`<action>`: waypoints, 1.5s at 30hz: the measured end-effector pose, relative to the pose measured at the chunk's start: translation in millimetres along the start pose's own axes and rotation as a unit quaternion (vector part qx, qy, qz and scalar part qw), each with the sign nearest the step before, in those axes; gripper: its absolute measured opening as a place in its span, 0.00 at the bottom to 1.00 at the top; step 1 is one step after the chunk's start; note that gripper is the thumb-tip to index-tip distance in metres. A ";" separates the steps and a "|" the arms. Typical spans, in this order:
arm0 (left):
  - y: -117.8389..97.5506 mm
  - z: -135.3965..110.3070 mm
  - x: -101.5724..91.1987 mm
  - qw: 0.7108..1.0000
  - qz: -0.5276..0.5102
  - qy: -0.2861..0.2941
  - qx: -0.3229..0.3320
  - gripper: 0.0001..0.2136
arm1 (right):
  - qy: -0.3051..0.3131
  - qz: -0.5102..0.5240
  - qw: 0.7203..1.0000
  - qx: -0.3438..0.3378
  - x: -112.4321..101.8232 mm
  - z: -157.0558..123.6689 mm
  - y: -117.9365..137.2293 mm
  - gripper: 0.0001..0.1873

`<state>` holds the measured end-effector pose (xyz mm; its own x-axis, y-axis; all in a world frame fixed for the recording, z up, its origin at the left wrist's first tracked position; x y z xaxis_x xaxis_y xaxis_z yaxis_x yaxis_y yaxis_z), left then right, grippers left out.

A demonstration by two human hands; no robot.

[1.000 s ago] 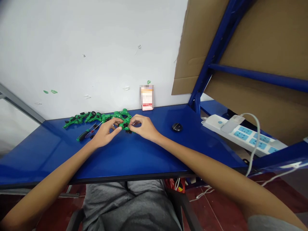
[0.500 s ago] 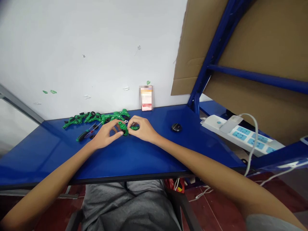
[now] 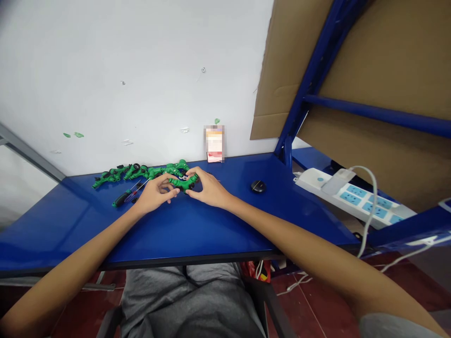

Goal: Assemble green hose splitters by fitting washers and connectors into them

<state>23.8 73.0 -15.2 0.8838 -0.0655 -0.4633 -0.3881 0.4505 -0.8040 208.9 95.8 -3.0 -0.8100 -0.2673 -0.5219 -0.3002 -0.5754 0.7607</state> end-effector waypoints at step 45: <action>44.7 20.2 -132.2 0.954 0.289 -0.070 -0.042 0.13 | 0.117 -0.369 0.887 0.252 -143.9 23.9 -125.5 0.25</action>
<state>-105.1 119.8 17.7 0.5401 0.2943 -0.7885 -0.8352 0.3023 -0.4593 351.0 225.0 -14.2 -0.1896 -0.1496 -0.9704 -0.9402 -0.2571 0.2233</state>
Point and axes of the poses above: each hand's wrist, its own z-axis towards the middle knuckle, its own x-axis out of the palm, y = z × x, the point moved 8 cm from there along z, towards the middle knuckle, and after that the axes turned 6 degrees about x, right-handed, at the moved point
